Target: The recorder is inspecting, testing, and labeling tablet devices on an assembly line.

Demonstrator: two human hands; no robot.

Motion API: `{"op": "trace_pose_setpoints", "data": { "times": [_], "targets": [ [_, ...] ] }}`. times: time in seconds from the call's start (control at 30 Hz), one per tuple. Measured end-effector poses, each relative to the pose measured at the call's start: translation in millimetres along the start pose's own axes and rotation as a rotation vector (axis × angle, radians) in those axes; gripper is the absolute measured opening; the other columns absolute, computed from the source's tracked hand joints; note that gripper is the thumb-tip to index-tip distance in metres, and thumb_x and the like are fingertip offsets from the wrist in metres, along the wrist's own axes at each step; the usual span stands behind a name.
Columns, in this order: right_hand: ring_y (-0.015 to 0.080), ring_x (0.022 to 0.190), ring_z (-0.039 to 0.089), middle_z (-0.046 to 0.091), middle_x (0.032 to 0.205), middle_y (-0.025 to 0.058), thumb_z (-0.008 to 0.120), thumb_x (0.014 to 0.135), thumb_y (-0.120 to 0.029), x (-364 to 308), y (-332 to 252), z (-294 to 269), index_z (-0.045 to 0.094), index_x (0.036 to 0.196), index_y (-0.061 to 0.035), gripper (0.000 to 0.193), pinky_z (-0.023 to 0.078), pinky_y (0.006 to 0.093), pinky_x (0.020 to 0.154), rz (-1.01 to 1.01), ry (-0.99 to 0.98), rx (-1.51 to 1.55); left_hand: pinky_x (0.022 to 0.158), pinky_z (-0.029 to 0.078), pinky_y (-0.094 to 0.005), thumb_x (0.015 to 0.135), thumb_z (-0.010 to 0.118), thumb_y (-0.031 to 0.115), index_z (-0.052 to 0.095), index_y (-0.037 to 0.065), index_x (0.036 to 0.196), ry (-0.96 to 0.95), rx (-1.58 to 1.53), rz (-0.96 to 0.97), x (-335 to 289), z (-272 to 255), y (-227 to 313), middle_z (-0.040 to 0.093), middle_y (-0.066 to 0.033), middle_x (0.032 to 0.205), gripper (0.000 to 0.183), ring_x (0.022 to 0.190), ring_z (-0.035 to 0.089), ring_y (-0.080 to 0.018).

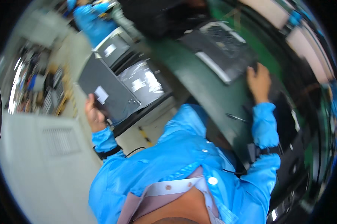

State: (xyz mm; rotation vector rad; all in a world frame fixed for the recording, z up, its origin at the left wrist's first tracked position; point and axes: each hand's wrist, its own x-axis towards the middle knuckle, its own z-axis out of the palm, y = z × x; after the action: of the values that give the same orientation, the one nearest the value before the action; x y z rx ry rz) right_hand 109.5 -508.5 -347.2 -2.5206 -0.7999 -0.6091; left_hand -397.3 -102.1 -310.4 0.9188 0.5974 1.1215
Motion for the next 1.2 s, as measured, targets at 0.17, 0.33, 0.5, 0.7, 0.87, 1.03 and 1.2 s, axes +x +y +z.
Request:
{"op": "trace_pose_setpoints", "data": {
  "times": [0.17, 0.33, 0.5, 0.7, 0.87, 1.03, 1.2],
  "targets": [
    [0.0413, 0.123, 0.057, 0.053, 0.142, 0.0245, 0.056, 0.097, -0.040, -2, 16, 10, 0.057, 0.139, -0.0075, 0.053, 0.042, 0.0481, 0.106, 0.043, -0.090, -0.233, 0.089, 0.057, -0.0425, 0.099, 0.064, 0.014, 0.059, 0.001, 0.121, 0.336, 0.074, -0.235, -9, -142, 9, 0.069, -0.0132, 0.111, 0.026, 0.099, 0.068, -0.0268],
    [0.0365, 0.130, 0.054, 0.054, 0.145, 0.0145, 0.055, 0.096, -0.042, -4, 5, 27, 0.056, 0.140, -0.0128, 0.053, 0.033, 0.0629, 0.109, 0.108, -0.134, -0.302, 0.090, 0.056, -0.0402, 0.098, 0.063, 0.010, 0.057, -0.003, 0.124, 0.385, 0.329, -0.292, 9, -175, -13, 0.068, -0.0166, 0.114, 0.029, 0.100, 0.068, -0.0272],
    [0.0361, 0.117, 0.061, 0.062, 0.130, 0.0156, 0.060, 0.090, -0.037, -13, 17, 1, 0.062, 0.130, -0.0098, 0.048, 0.044, 0.0570, 0.097, 0.082, 0.000, -0.289, 0.097, 0.050, -0.0409, 0.093, 0.070, 0.018, 0.053, -0.007, 0.133, 0.294, 0.568, -0.359, 34, -146, -65, 0.066, -0.0186, 0.123, 0.050, 0.114, 0.062, -0.0297],
    [0.0363, 0.115, 0.061, 0.061, 0.128, 0.0187, 0.063, 0.087, -0.031, -15, -10, 16, 0.064, 0.126, -0.0069, 0.046, 0.037, 0.0561, 0.104, 0.073, 0.055, -0.209, 0.118, 0.026, -0.0564, 0.090, 0.071, 0.032, 0.049, -0.006, 0.142, 0.268, 1.804, -0.008, -4, -100, -64, 0.045, -0.0293, 0.149, 0.068, 0.142, 0.039, -0.0432],
    [0.0383, 0.118, 0.060, 0.058, 0.133, 0.0224, 0.064, 0.088, -0.031, -14, -14, -1, 0.062, 0.130, -0.0048, 0.049, 0.030, 0.0587, 0.113, 0.201, 0.016, -0.168, 0.119, 0.023, -0.0573, 0.099, 0.061, 0.037, 0.050, -0.003, 0.141, -0.098, 1.631, 0.313, -12, -5, -118, 0.045, -0.0262, 0.147, 0.059, 0.140, 0.040, -0.0421],
    [0.0377, 0.119, 0.059, 0.057, 0.134, 0.0227, 0.065, 0.088, -0.032, -14, -12, -2, 0.063, 0.130, -0.0045, 0.050, 0.031, 0.0578, 0.114, 0.213, 0.008, -0.161, 0.105, 0.041, -0.0479, 0.098, 0.063, 0.032, 0.045, -0.006, 0.144, 0.185, 1.458, 0.167, 8, 23, -158, 0.051, -0.0297, 0.135, 0.063, 0.123, 0.051, -0.0440],
    [0.0388, 0.119, 0.059, 0.058, 0.133, 0.0236, 0.066, 0.087, -0.031, -13, -19, -9, 0.064, 0.128, -0.0036, 0.049, 0.032, 0.0580, 0.113, 0.219, -0.008, -0.143, 0.095, 0.048, -0.0364, 0.100, 0.059, 0.023, 0.050, -0.011, 0.135, 0.228, 0.967, -0.038, 40, -18, -161, 0.065, -0.0203, 0.120, 0.049, 0.107, 0.062, -0.0266]
  ]
}}
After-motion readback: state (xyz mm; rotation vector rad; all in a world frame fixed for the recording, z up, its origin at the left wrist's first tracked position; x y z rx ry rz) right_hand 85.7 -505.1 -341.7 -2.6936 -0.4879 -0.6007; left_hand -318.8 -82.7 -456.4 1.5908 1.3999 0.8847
